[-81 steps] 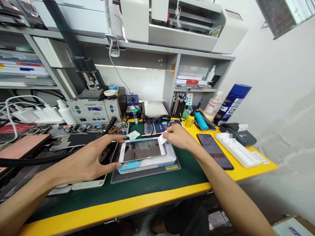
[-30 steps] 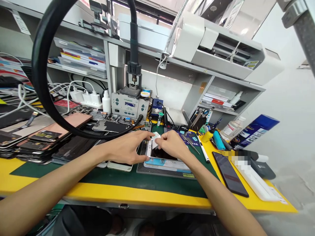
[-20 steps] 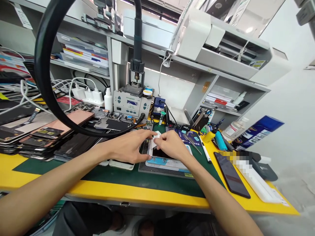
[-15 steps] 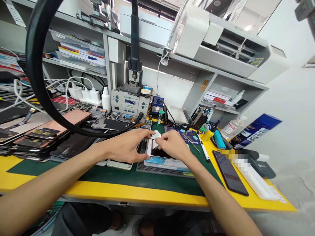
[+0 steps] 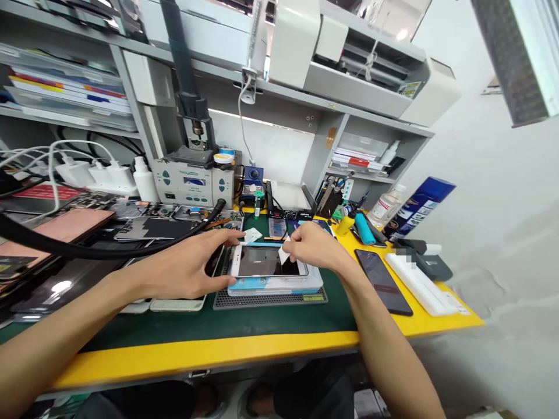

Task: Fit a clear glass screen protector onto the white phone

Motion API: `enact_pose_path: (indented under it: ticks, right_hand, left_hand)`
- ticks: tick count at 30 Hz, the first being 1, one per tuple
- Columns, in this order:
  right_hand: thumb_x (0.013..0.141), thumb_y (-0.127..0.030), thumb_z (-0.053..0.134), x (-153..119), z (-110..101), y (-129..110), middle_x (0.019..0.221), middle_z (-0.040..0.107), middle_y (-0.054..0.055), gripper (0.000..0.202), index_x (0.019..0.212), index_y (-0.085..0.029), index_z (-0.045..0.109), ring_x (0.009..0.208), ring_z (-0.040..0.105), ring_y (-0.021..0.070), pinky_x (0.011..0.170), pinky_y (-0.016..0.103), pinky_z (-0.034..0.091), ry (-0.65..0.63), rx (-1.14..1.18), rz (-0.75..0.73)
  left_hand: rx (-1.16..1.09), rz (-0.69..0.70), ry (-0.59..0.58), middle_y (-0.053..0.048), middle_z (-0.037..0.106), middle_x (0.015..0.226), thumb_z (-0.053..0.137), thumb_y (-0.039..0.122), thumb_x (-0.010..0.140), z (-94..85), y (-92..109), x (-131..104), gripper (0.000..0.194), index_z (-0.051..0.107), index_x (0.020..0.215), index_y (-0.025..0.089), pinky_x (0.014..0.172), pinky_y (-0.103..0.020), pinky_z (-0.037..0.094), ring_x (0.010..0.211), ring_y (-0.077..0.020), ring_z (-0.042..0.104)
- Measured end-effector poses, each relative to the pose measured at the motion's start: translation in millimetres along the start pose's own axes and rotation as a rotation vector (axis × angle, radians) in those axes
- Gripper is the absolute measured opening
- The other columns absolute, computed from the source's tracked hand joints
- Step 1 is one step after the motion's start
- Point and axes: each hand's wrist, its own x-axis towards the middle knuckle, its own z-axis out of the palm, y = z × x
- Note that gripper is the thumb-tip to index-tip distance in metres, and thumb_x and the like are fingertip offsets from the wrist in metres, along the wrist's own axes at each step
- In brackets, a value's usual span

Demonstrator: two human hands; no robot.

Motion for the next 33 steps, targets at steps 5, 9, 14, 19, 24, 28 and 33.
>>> enact_pose_path:
  ticks: [5,9,14,19,24,28,33]
  right_hand:
    - [0.077,-0.033,0.061,-5.4,-14.3,13.5,0.051,0.061,0.003,0.035,0.046,-0.018,0.059,0.046,0.044,0.0125,0.046,0.029,0.029,-0.001,-0.019,0.034]
    - [0.082,-0.045,0.062,-8.1,-21.0,24.3,0.056,0.065,0.003,0.042,0.051,-0.018,0.060,0.050,0.048,0.0132,0.046,0.028,0.030,-0.059,0.029,0.020]
    - [0.083,-0.053,0.064,-6.7,-21.5,29.1,0.062,0.069,0.006,0.045,0.055,-0.018,0.065,0.058,0.057,0.0173,0.049,0.028,0.033,-0.135,0.076,-0.007]
    - [0.083,-0.054,0.064,-6.3,-17.5,25.2,0.059,0.068,0.005,0.046,0.055,-0.018,0.066,0.056,0.056,0.0165,0.050,0.028,0.034,-0.164,0.067,-0.027]
    - [0.083,-0.053,0.065,-6.4,-10.4,17.7,0.058,0.066,0.005,0.045,0.055,-0.018,0.065,0.055,0.054,0.0152,0.053,0.028,0.036,-0.178,0.090,-0.037]
    - [0.084,-0.051,0.063,-6.2,-3.2,9.9,0.056,0.063,0.004,0.045,0.054,-0.017,0.062,0.051,0.049,0.0137,0.050,0.028,0.033,-0.164,0.105,-0.027]
    - [0.083,-0.048,0.064,-6.1,7.1,-1.7,0.049,0.056,0.001,0.042,0.056,-0.017,0.065,0.045,0.041,0.0114,0.047,0.028,0.028,-0.102,0.088,0.014]
  left_hand:
    - [0.011,-0.062,-0.052,-0.012,0.053,0.150,0.061,0.054,0.085,-5.0,5.4,1.4,0.077,0.038,0.151,0.021,0.106,-0.042,0.048,0.132,-0.0336,0.056]
    - [0.004,-0.101,-0.087,-0.012,0.051,0.152,0.061,0.055,0.084,-8.0,8.3,1.7,0.076,0.040,0.149,0.022,0.105,-0.044,0.049,0.130,-0.0346,0.057]
    - [0.010,-0.083,-0.068,-0.012,0.051,0.151,0.062,0.054,0.084,-7.7,8.1,2.4,0.076,0.040,0.149,0.022,0.107,-0.044,0.048,0.130,-0.0348,0.057]
    - [0.020,-0.072,-0.065,-0.012,0.053,0.150,0.060,0.055,0.085,-5.4,6.3,2.6,0.077,0.038,0.150,0.020,0.108,-0.044,0.046,0.132,-0.0340,0.055]
    - [0.015,-0.044,-0.024,-0.011,0.052,0.150,0.060,0.056,0.085,-0.1,1.1,1.5,0.077,0.038,0.150,0.022,0.110,-0.042,0.045,0.133,-0.0330,0.054]
    - [0.020,-0.030,-0.022,-0.011,0.052,0.150,0.060,0.057,0.085,1.7,-1.0,0.7,0.077,0.038,0.150,0.022,0.110,-0.041,0.044,0.135,-0.0321,0.052]
    - [0.001,-0.010,-0.010,-0.011,0.055,0.146,0.061,0.055,0.085,1.1,-0.7,-0.1,0.076,0.038,0.150,0.021,0.109,-0.041,0.043,0.133,-0.0320,0.053]
